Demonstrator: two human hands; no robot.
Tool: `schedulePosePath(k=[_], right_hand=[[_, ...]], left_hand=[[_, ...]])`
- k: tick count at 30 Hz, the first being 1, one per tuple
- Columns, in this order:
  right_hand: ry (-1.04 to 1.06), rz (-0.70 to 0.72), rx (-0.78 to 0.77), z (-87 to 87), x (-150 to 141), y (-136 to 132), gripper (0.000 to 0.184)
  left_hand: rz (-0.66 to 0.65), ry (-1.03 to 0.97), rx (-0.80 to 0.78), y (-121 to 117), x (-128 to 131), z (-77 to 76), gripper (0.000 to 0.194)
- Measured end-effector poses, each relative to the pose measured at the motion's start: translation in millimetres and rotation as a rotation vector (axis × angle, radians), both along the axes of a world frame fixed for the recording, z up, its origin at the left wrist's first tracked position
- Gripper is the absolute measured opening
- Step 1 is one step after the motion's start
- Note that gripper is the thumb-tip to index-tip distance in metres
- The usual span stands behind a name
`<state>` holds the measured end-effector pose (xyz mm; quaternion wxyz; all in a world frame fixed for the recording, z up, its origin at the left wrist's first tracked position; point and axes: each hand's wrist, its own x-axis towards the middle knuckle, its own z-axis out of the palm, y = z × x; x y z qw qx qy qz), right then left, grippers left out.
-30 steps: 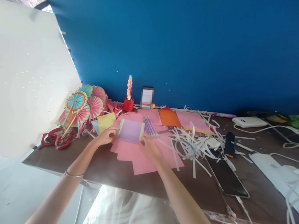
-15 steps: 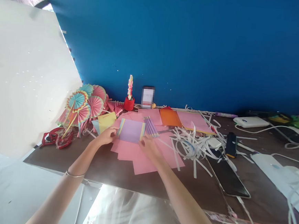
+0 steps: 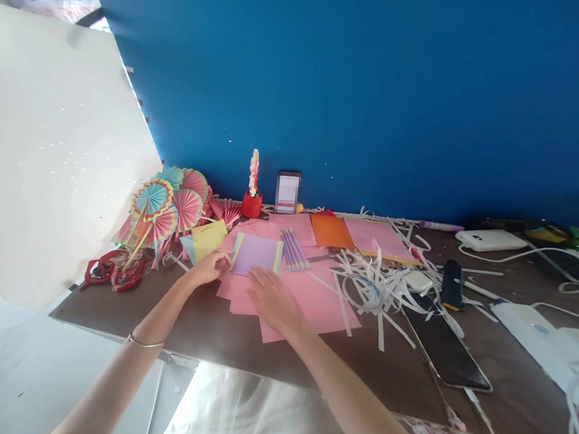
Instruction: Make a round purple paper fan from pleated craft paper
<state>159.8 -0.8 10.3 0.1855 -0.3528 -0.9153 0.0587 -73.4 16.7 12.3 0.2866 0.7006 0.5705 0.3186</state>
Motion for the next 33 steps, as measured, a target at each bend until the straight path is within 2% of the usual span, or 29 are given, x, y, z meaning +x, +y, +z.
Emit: schedulePosePath(k=[2,4,7,9,13,17,22,26,30,33], right_hand=[[-0.017,0.039,-0.022,-1.8,-5,-2,0.041],[-0.018,0.040,-0.042,-3.0,-6,-2,0.042],[-0.002,0.049,-0.054,-3.9,-5,0,0.042],[0.009,0.053,-0.054,-3.8,-4,1,0.042],[0.011,0.050,-0.054,-0.9,-4,-1,0.045],[-0.031,0.021,-0.046,7.5,-1,-7,0.042],[-0.109,-0.108,-0.061,17.0,11,-12,0.036],[-0.152,-0.196,-0.082,17.9,19,-15,0.038],[-0.128,-0.217,-0.093,14.9,23,-14,0.038],[-0.092,-0.199,-0.048,11.4,24,-7,0.030]], left_hand=[[-0.001,0.051,0.017,-3,2,2.6,0.007],[-0.026,0.186,0.107,-8,10,6.2,0.012],[-0.108,0.408,0.319,-19,29,9.5,0.025],[-0.176,0.493,0.350,-27,43,7.6,0.036],[-0.276,0.577,0.272,-35,53,-2.8,0.055],[-0.291,0.583,0.249,-34,48,-10.5,0.059],[-0.262,0.589,0.280,-31,49,-17.6,0.057],[-0.224,0.627,0.249,-31,52,-21.5,0.060],[-0.196,0.651,0.220,-32,42,-21.8,0.062],[-0.123,0.667,0.129,-34,26,-19.8,0.061]])
